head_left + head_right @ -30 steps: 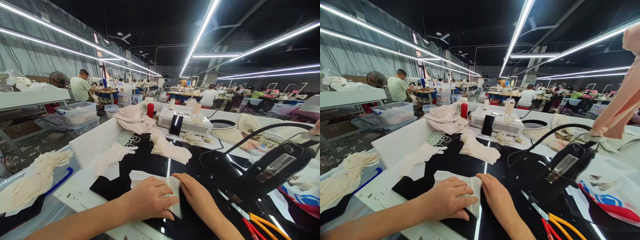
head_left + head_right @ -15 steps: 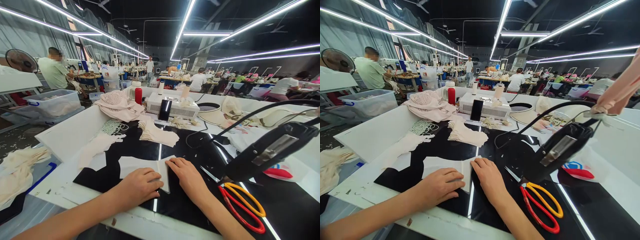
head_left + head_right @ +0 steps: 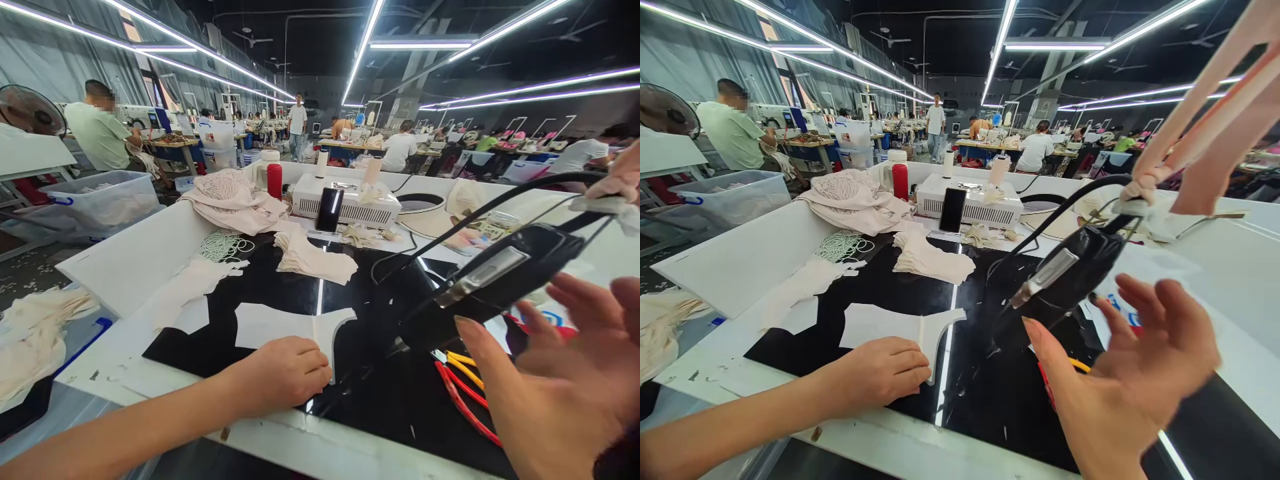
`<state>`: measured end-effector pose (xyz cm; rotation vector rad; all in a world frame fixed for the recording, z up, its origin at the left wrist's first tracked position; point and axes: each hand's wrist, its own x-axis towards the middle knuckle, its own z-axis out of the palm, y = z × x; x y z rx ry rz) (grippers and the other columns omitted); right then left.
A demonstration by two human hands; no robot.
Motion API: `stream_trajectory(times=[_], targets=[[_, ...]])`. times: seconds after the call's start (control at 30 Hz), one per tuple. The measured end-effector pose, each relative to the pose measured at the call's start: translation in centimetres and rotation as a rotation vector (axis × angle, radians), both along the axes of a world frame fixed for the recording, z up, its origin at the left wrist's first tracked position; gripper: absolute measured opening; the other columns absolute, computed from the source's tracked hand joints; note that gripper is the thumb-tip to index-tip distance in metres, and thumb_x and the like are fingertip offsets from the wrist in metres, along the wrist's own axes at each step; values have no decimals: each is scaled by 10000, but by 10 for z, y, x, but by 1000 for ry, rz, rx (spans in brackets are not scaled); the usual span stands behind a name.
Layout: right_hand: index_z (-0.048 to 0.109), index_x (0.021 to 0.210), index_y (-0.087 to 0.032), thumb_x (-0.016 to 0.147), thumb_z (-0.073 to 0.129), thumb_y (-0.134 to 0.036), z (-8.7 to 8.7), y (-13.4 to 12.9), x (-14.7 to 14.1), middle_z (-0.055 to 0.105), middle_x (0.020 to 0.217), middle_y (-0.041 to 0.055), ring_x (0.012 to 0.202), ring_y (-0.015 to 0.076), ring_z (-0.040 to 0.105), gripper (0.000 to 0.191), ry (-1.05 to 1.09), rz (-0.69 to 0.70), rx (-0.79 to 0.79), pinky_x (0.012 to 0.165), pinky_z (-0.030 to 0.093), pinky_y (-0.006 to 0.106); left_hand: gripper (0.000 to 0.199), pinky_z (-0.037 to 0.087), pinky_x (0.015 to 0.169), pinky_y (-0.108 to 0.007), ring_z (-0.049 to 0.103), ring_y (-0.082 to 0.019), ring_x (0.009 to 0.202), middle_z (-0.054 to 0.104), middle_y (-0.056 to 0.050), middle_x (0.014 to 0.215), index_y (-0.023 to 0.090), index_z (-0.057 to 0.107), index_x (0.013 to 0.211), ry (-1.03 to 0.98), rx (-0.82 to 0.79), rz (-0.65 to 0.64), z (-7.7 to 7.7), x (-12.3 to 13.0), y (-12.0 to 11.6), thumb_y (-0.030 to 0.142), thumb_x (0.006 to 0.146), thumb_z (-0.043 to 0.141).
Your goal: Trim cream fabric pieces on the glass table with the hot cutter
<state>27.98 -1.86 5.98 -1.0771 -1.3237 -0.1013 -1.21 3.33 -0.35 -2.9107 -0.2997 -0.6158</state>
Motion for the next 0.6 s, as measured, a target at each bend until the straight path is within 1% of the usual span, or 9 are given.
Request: stream_trajectory(times=[0.03,0.07,0.1,0.13,0.2,0.27,0.33,0.47,0.6], targets=[[370,1551,-498,717,916,-360,3,7,-4,446,1596,33,1522,383,408,1006,115,27,-48,1193,418,694,111,580,886,-303,690,-185,920,713,-76,931,147,653,1032,11,29,4,-1,3,-1,107,1052,551],[389,1549,-465,685,931,-413,6,14,-9,527,1538,55,1447,389,510,1022,218,75,-111,1135,481,687,130,579,851,-299,680,-181,876,699,-71,891,147,651,999,23,56,8,-2,6,-2,87,1043,544],[417,1538,-429,665,935,-463,7,19,-13,599,1472,69,1363,386,596,1016,298,143,-179,1067,544,657,148,576,811,-295,665,-177,829,682,-64,852,145,647,966,31,80,16,-3,8,-3,67,1031,540],[455,1512,-393,676,923,-503,7,23,-17,651,1412,80,1285,373,657,964,345,224,-243,1005,591,613,164,569,768,-291,646,-173,783,662,-57,816,142,642,933,36,104,25,-4,10,-4,48,1017,537],[589,1359,-330,743,881,-530,7,28,-25,740,1241,72,1092,320,748,711,408,334,-299,902,640,512,187,549,700,-288,608,-168,721,630,-46,773,141,630,878,35,143,41,-6,12,-6,27,992,536],[659,1176,-298,782,866,-507,7,33,-33,763,1086,34,915,250,767,491,451,371,-277,825,648,428,195,539,675,-294,593,-173,711,617,-45,768,143,621,851,26,163,55,-7,12,-8,26,982,537],[666,1082,-287,792,873,-463,9,37,-41,745,1004,-5,801,192,737,397,481,356,-241,769,637,373,192,536,676,-299,591,-178,721,614,-47,782,146,613,855,33,158,66,-7,12,-8,28,983,533],[656,1027,-267,796,881,-425,13,42,-53,712,982,-18,747,154,677,359,458,324,-195,723,602,338,214,534,697,-284,583,-167,726,605,-35,793,155,589,846,65,107,87,-8,12,-7,-11,967,528],[638,1067,-260,801,886,-363,9,33,-63,714,956,-15,693,137,650,378,414,364,-205,674,570,316,179,546,732,-270,627,-169,803,648,-44,867,155,593,870,40,-45,126,-9,13,-6,26,982,540]])
